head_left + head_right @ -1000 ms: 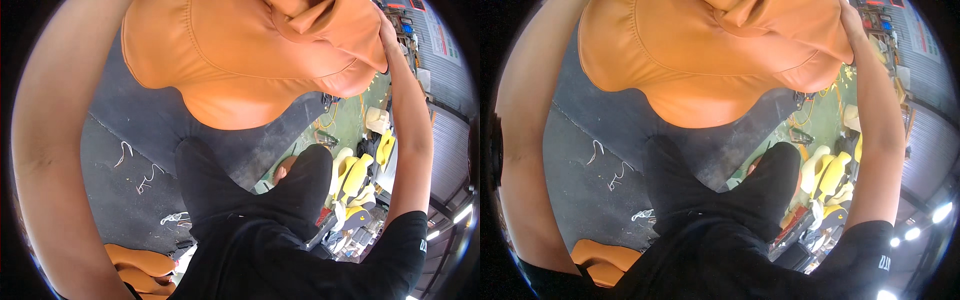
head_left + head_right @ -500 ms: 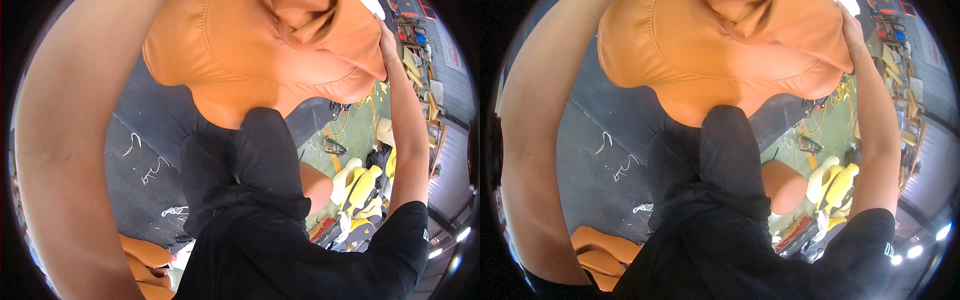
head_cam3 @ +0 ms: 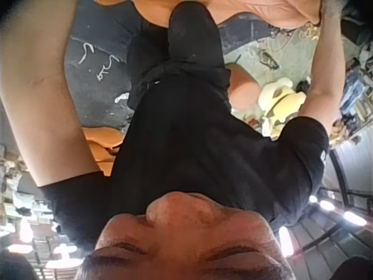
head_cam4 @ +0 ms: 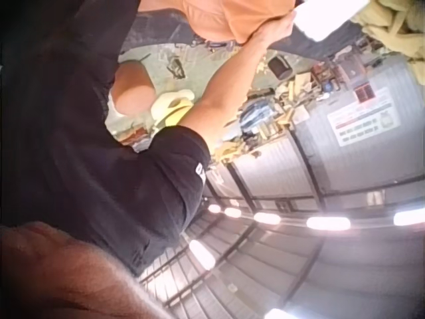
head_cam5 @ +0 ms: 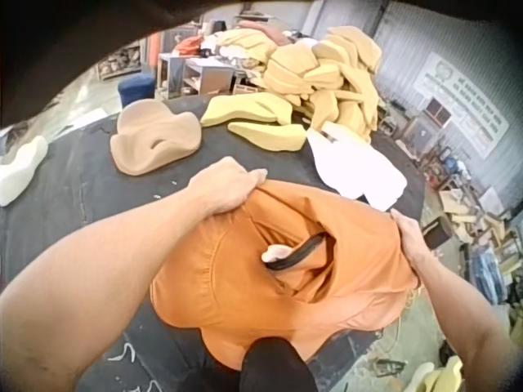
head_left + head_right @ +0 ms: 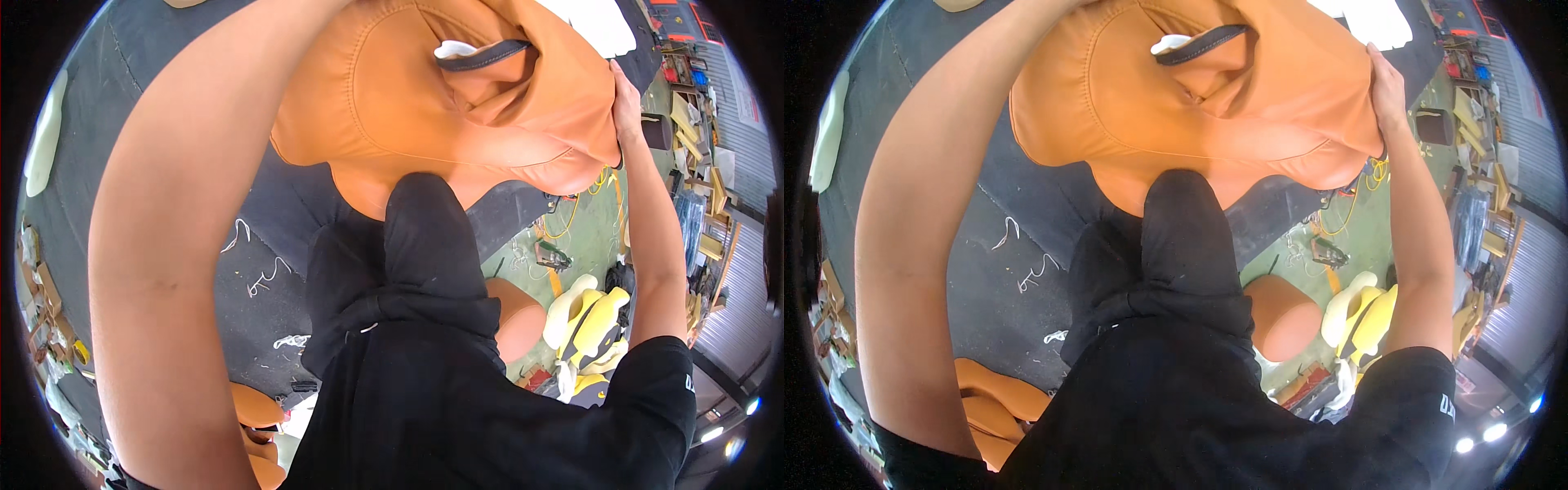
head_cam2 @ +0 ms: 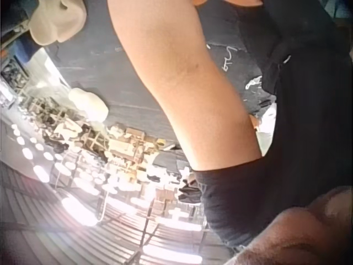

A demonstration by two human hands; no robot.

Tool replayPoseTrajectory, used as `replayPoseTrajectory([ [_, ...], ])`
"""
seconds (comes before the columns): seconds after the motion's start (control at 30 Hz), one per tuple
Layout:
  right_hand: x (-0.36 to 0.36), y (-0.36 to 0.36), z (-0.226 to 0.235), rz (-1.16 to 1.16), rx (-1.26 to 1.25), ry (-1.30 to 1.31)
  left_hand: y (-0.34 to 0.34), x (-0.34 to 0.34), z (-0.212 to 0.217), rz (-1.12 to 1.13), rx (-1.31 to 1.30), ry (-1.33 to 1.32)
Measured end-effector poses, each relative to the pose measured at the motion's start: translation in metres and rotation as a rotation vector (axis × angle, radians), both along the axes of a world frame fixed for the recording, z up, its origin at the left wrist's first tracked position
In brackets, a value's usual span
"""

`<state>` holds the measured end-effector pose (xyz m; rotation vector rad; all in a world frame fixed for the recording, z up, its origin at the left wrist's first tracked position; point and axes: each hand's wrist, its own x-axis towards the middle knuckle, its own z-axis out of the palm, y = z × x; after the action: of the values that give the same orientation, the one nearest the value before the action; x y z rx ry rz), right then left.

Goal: Fitting a leather cover onto a foam chair seat and trimming excess material with scissors.

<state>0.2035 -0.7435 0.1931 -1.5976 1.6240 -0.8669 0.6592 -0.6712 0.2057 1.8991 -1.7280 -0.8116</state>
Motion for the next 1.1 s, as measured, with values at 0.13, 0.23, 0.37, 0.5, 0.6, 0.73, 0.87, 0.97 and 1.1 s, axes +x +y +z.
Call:
replayPoseTrajectory([
  [0.13,-0.004,-0.001,-0.004,0.005,-0.042,-0.004,0.008,-0.003,-0.001,0.114,-0.116,-0.053],
  [0.23,0.007,0.011,-0.001,-0.017,0.016,-0.075,0.015,0.000,0.003,0.105,-0.022,-0.024],
  [0.37,0.009,0.020,0.004,-0.038,0.008,-0.023,0.018,-0.005,0.004,0.130,-0.094,-0.011],
  [0.5,0.000,0.020,0.002,-0.037,-0.024,0.105,0.017,-0.012,0.011,0.134,-0.034,0.009],
  [0.6,0.001,0.024,-0.001,-0.049,-0.038,0.110,0.014,-0.016,0.012,0.128,-0.024,-0.009],
  [0.73,0.013,0.026,-0.003,-0.047,-0.051,0.130,0.012,-0.014,0.002,0.135,-0.066,0.010],
  [0.87,-0.008,0.017,0.001,-0.014,-0.014,0.161,0.001,-0.020,0.019,0.078,0.086,-0.013],
  [0.97,-0.013,0.025,-0.010,-0.030,-0.087,0.172,-0.002,-0.026,0.007,-0.013,0.133,-0.002],
  [1.1,-0.021,0.032,-0.014,0.031,-0.091,0.111,0.000,-0.019,0.001,-0.098,0.087,0.032],
])
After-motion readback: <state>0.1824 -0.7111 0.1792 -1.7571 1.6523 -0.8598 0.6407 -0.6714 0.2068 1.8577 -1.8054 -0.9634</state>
